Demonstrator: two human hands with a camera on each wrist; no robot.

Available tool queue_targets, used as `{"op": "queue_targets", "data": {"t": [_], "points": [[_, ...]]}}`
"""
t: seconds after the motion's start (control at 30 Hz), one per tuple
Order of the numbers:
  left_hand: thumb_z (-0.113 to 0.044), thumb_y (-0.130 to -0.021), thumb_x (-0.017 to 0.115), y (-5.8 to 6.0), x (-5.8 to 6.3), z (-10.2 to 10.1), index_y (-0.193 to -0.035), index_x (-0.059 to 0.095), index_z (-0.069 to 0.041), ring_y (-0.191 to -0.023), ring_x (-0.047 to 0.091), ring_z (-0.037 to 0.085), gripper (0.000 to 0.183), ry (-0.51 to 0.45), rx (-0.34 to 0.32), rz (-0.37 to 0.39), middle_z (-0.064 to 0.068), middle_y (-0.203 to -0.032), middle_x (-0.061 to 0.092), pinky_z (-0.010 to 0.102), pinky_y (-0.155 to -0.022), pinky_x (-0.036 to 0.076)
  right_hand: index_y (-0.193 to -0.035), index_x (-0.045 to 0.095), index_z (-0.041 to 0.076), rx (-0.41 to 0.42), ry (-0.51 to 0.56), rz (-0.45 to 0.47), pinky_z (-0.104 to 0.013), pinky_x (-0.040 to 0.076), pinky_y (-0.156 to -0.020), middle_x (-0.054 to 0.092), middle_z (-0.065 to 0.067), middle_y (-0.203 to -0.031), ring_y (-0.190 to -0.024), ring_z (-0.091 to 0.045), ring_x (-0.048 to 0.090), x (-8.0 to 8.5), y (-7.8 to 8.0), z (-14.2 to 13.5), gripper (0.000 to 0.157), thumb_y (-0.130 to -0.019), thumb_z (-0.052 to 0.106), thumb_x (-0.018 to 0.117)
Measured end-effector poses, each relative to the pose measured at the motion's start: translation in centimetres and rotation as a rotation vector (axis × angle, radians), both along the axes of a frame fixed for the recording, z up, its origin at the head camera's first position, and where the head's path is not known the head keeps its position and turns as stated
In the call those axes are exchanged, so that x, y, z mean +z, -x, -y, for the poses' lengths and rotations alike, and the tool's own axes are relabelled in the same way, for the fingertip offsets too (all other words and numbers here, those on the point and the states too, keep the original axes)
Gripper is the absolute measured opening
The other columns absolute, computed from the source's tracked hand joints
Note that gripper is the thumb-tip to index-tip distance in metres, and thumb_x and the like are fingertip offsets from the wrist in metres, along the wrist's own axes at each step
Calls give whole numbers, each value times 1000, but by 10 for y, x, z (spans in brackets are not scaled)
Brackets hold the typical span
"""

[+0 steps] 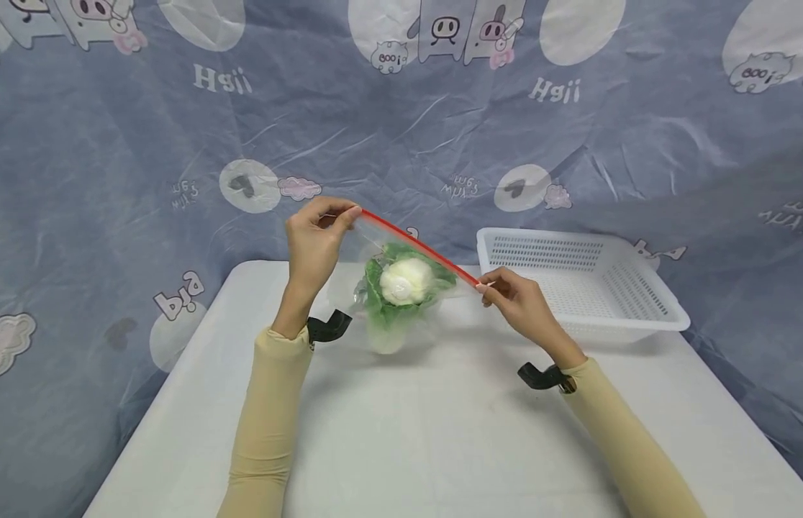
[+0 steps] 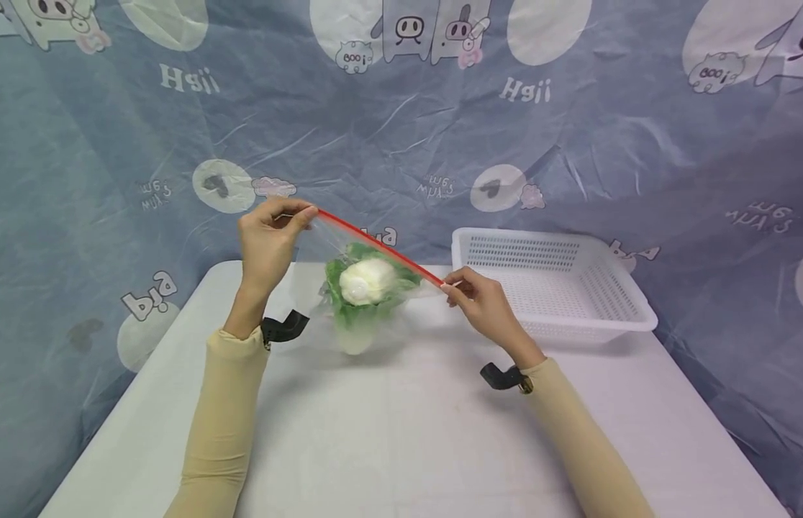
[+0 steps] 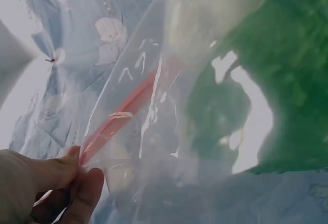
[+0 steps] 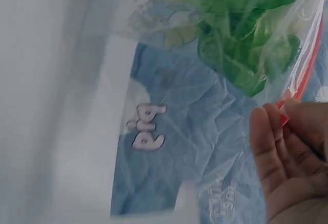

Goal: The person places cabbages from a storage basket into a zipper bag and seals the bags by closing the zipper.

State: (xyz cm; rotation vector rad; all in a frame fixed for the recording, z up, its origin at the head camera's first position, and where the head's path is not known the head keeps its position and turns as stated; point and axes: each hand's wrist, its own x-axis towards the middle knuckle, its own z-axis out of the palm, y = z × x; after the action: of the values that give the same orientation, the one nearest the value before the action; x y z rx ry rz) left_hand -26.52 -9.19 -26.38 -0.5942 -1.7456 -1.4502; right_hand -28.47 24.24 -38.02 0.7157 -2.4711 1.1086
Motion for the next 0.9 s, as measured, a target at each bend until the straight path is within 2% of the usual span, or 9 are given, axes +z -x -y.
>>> {"op": "queue_targets", "data": {"t": [0.1,0.17,0.27,0.33,0.4,0.57,0.7,0.8,0.9], "points": [[-2,-84,71,2,-1,7,-88,71,9,-75,64,30,11,-36,70,-69,21,-86,66,26,-74,54,-108,65,12,-8,82,104,-25,53,-68,71,-9,-88,-74,-17,68,10,19,19,20,-94,27,63],[-7,-85,72,2,-2,12,-89,72,4,-80,66,25,12,-6,94,-86,17,-88,68,26,-77,54,-110,64,8,20,146,186,-26,56,-75,69,-14,-97,-80,-19,70,13,33,31,24,-94,26,63],[-12,-85,72,-4,-2,19,-90,73,-3,-83,68,18,10,130,58,-56,9,-88,71,24,-78,54,-114,61,1,55,281,347,-29,56,-84,65,-18,-108,-92,-23,70,12,53,43,28,-94,21,62],[-12,-85,73,-15,1,20,-89,74,-5,-82,69,16,8,265,16,-13,6,-87,72,23,-76,55,-117,58,-1,63,363,464,-32,54,-90,62,-17,-112,-99,-23,68,7,65,47,31,-95,20,61],[-10,-85,73,-28,3,17,-88,75,-6,-77,69,16,5,400,-43,47,4,-84,73,23,-72,54,-118,57,-2,58,398,547,-34,52,-94,60,-15,-115,-102,-20,66,1,75,49,33,-97,23,60],[-6,-84,74,-58,2,-16,-85,76,-8,-68,63,9,4,702,-216,159,-2,-80,72,20,-64,50,-118,58,-5,65,347,626,-32,50,-97,59,-13,-120,-103,-14,65,-11,89,38,37,-98,26,58],[0,-82,70,-77,-11,-57,-71,71,-12,-61,47,2,16,992,-324,201,-9,-63,57,13,-57,40,-123,57,-6,113,287,678,-32,50,-97,58,-17,-127,-105,-14,65,-10,90,25,33,-98,15,57],[4,-80,65,-87,-29,-85,-59,62,-15,-52,40,3,28,1227,-330,226,-10,-55,47,13,-48,31,-127,57,-5,144,207,703,-34,50,-97,56,-21,-131,-107,-15,64,-3,89,17,34,-96,9,58],[4,-83,62,-88,-48,-105,-59,58,-15,-49,40,4,32,1408,-292,235,-10,-54,47,15,-43,30,-127,57,-5,145,114,681,-34,52,-95,56,-24,-131,-108,-20,64,3,88,13,35,-94,8,61]]}}
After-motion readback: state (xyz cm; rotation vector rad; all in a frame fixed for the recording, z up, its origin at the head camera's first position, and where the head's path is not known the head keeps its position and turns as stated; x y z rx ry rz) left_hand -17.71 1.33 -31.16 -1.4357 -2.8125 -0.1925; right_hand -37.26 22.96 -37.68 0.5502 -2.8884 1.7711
